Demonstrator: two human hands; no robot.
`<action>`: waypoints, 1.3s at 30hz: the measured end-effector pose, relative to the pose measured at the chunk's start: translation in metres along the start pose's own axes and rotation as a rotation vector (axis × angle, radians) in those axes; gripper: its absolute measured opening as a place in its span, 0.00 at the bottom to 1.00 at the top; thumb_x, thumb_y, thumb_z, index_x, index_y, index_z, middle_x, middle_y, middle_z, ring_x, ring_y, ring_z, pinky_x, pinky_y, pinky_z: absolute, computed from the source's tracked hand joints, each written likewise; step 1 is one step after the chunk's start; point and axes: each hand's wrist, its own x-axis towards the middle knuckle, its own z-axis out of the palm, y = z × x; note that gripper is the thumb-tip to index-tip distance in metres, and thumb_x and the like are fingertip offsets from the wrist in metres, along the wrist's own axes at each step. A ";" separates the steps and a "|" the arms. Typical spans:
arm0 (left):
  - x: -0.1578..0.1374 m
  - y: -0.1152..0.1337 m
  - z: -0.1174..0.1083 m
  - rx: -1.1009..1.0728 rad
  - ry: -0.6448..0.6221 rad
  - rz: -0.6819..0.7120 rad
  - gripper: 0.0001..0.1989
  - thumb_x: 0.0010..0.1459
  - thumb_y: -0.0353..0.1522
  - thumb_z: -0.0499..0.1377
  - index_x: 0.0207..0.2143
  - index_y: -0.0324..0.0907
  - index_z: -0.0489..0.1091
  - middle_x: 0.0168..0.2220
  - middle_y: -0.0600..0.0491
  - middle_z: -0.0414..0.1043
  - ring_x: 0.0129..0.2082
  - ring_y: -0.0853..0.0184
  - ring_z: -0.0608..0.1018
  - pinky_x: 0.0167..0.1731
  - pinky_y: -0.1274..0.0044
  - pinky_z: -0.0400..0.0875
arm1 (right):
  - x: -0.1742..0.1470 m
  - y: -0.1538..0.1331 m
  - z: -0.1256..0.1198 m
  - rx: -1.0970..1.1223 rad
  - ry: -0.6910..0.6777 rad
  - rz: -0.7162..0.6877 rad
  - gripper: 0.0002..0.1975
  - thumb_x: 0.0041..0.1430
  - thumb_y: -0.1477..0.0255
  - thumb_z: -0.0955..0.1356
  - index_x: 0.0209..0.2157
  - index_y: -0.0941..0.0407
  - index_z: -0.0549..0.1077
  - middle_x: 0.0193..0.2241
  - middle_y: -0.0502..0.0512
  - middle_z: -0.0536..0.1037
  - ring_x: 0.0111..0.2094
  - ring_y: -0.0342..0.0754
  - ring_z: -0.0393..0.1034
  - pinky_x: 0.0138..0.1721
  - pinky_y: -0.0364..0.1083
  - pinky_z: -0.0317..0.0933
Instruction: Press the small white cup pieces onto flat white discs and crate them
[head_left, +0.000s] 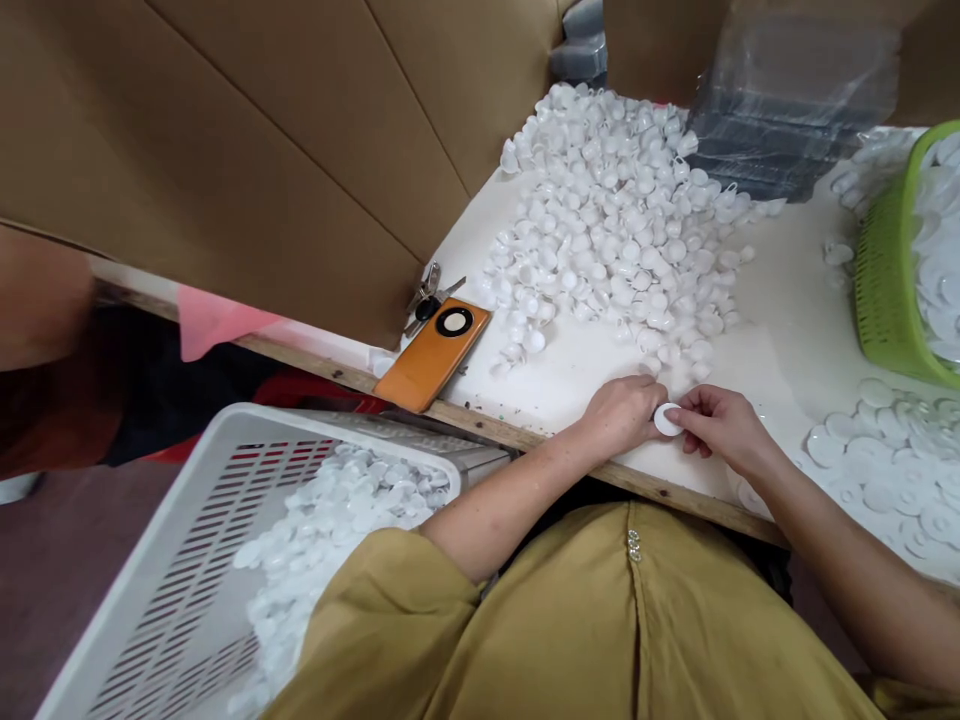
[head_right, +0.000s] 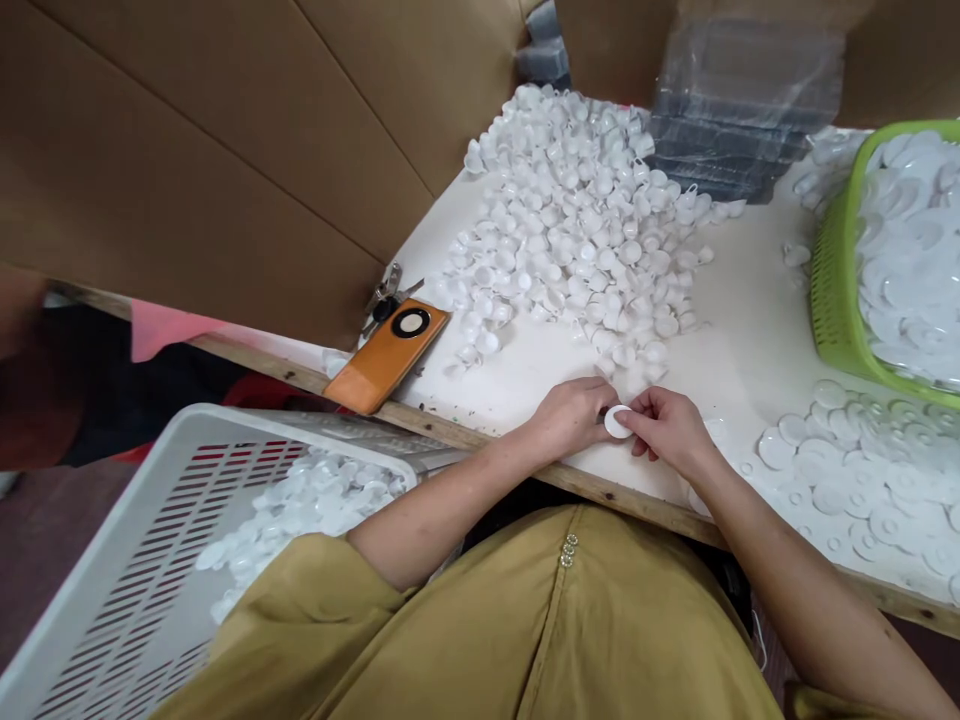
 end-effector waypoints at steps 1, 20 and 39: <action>0.000 -0.001 -0.002 -0.018 -0.014 0.006 0.14 0.55 0.42 0.60 0.33 0.40 0.71 0.33 0.51 0.73 0.37 0.64 0.74 0.33 0.77 0.65 | 0.001 -0.001 -0.001 -0.023 -0.015 0.009 0.15 0.46 0.61 0.73 0.26 0.56 0.67 0.14 0.47 0.71 0.14 0.42 0.67 0.13 0.39 0.55; 0.021 -0.001 -0.027 -0.089 -0.290 -0.063 0.14 0.50 0.42 0.64 0.32 0.43 0.69 0.30 0.57 0.71 0.28 0.68 0.73 0.23 0.78 0.57 | 0.012 -0.014 -0.004 -0.144 -0.145 0.167 0.12 0.52 0.68 0.70 0.27 0.54 0.62 0.15 0.48 0.73 0.13 0.42 0.67 0.12 0.38 0.53; -0.192 -0.072 -0.103 -0.398 0.398 -0.684 0.20 0.44 0.46 0.65 0.36 0.46 0.66 0.38 0.54 0.75 0.38 0.62 0.76 0.39 0.72 0.72 | -0.027 0.044 -0.098 -0.805 0.395 -0.235 0.11 0.49 0.61 0.69 0.32 0.54 0.72 0.32 0.53 0.74 0.29 0.48 0.68 0.28 0.46 0.58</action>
